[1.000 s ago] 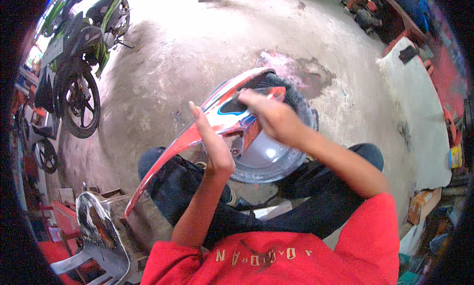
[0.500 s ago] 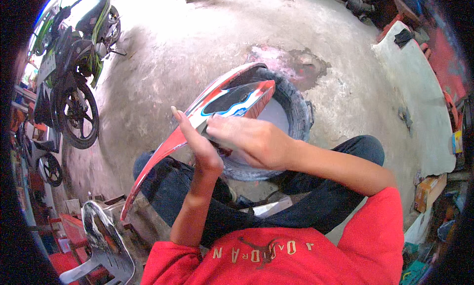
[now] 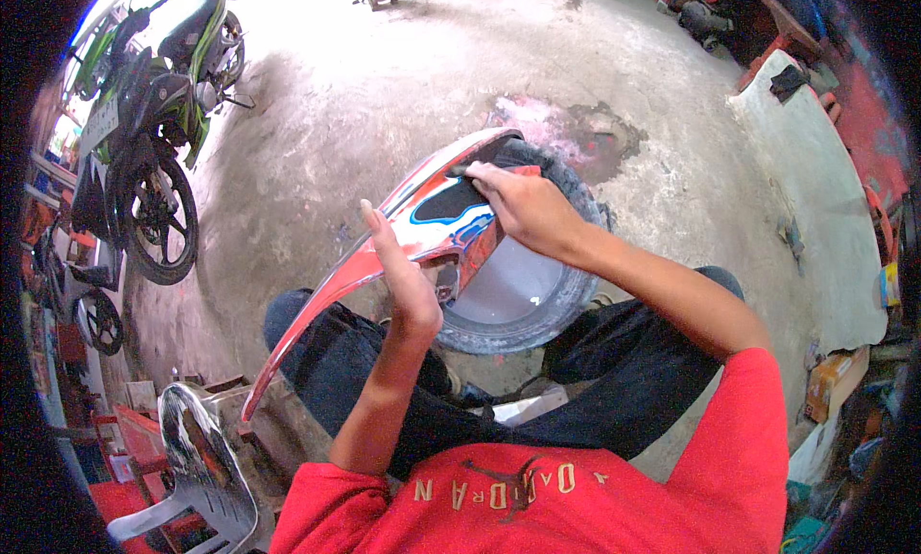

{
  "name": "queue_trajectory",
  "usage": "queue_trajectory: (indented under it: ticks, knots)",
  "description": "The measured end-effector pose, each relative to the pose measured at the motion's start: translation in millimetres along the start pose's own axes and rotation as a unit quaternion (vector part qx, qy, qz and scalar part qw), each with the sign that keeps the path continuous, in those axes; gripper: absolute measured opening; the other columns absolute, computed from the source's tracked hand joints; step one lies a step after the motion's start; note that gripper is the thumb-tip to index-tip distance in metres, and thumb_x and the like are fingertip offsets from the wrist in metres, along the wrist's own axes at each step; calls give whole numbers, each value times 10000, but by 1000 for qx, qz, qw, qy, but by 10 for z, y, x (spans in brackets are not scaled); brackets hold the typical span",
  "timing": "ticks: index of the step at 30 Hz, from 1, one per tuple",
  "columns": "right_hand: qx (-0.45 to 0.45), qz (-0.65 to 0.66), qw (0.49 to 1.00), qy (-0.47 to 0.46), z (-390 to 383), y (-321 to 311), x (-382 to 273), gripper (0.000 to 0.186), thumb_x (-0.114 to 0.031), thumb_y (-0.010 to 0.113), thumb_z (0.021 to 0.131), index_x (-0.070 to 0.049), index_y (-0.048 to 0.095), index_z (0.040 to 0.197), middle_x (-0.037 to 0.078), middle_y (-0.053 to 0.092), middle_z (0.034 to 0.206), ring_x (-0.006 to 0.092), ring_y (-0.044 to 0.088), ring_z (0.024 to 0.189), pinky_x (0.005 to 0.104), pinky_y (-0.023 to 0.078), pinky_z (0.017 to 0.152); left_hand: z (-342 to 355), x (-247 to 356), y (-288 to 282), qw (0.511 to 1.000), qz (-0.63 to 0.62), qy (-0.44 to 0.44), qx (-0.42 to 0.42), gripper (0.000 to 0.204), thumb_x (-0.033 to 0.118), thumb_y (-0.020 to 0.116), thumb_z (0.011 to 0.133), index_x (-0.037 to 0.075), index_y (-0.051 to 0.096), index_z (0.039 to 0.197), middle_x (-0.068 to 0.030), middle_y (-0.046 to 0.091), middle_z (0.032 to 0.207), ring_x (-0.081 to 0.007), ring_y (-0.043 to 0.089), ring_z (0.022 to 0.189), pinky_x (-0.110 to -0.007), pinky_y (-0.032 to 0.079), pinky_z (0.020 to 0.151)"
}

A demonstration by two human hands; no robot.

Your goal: The person sands a multicolored motorcycle fairing piece using a small sanding block while dipping the piece and block into a bucket of water.

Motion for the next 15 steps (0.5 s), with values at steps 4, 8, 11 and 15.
queue_trajectory:
  ticks: [4, 8, 11, 15]
  knots:
    - [27, 17, 964, -263, -294, -45, -957, 391, -18, 539, 935, -15, 581, 1323, 218, 637, 1288, 363, 654, 1154, 414, 533, 971, 18, 29, -72, 999, 41, 27, -19, 695, 670, 372, 1005, 79, 514, 1344, -95, 626, 1191, -255, 602, 1153, -422, 482, 973]
    - [0, 38, 999, 9, -4, 10, 14, 382, -21, 546, 943, -24, 582, 1323, 220, 645, 1269, 345, 669, 1124, 383, 556, 925, -2, -51, 30, 996, 8, -29, -89, 723, 712, 358, 986, 83, 532, 1297, -98, 625, 1172, -244, 637, 1060, -423, 504, 925]
    - [77, -18, 987, -143, -160, 39, -402, 399, -15, 562, 931, 10, 573, 1329, 231, 648, 1253, 360, 642, 1170, 411, 513, 1002, -84, 37, 122, 996, 28, -38, -82, 737, 724, 342, 982, 82, 534, 1287, -95, 646, 1142, -236, 665, 974, -395, 531, 858]
    - [35, 33, 967, -251, -250, -3, -660, 426, 48, 510, 895, 17, 585, 1313, 231, 629, 1296, 371, 611, 1229, 422, 484, 1042, 51, -100, 27, 991, 42, -27, -128, 777, 750, 324, 969, 72, 540, 1283, -104, 649, 1161, -226, 668, 923, -383, 528, 839]
Point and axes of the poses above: each hand's wrist, its own z-axis towards the middle knuckle, its own y-axis out of the palm, x = y × z, the point moved 9 cm from there along z, towards the middle knuckle
